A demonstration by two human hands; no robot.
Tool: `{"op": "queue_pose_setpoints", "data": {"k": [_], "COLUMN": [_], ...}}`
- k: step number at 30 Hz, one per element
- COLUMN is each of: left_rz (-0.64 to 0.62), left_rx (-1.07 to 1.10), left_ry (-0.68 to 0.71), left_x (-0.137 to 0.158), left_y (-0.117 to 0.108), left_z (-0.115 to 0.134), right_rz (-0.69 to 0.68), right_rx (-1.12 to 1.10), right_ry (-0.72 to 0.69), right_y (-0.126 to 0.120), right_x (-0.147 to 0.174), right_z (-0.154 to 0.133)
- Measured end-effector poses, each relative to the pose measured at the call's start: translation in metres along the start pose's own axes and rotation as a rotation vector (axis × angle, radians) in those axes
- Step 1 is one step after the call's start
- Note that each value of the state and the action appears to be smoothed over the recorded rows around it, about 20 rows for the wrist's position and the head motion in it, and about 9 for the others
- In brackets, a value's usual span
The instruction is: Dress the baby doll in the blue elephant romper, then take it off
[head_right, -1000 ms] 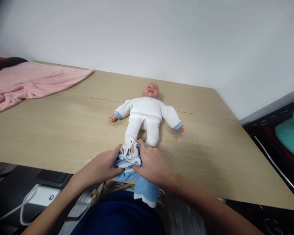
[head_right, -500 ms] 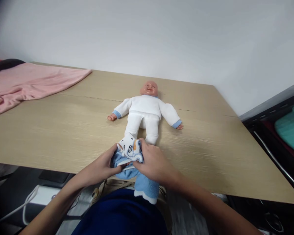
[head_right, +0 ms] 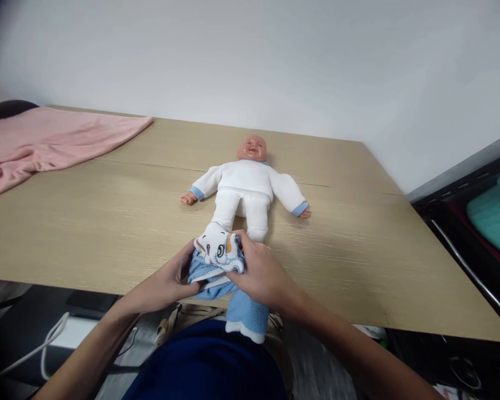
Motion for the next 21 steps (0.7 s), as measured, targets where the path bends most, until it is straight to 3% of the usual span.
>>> {"op": "queue_pose_setpoints", "data": {"k": [5,12,21], "left_rz": [0.002,0.132,0.2], "left_rx": [0.014,0.088,-0.012], "left_ry": [-0.006,0.089,0.148], "left_x": [0.001,-0.006,-0.012], "left_y": [0.003,0.009,0.006], "left_z": [-0.002,-0.001,0.004], "right_rz": [0.007,0.112,0.081], "right_rx": [-0.016,0.063,0.014], "right_ry": [0.025,-0.031,-0.093], "right_y": [-0.002,-0.001,-0.003], "right_x": [-0.001,-0.005,-0.011], "right_z": [-0.002,0.003,0.012]}}
Point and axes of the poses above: each hand's wrist, its own x-axis away from the middle knuckle, its own y-axis out of the palm, z = x × y, the point moved 2 cm from there along -x, towards the middle knuckle, and after that the axes turned 12 degrees about z, right-handed, at the moved point
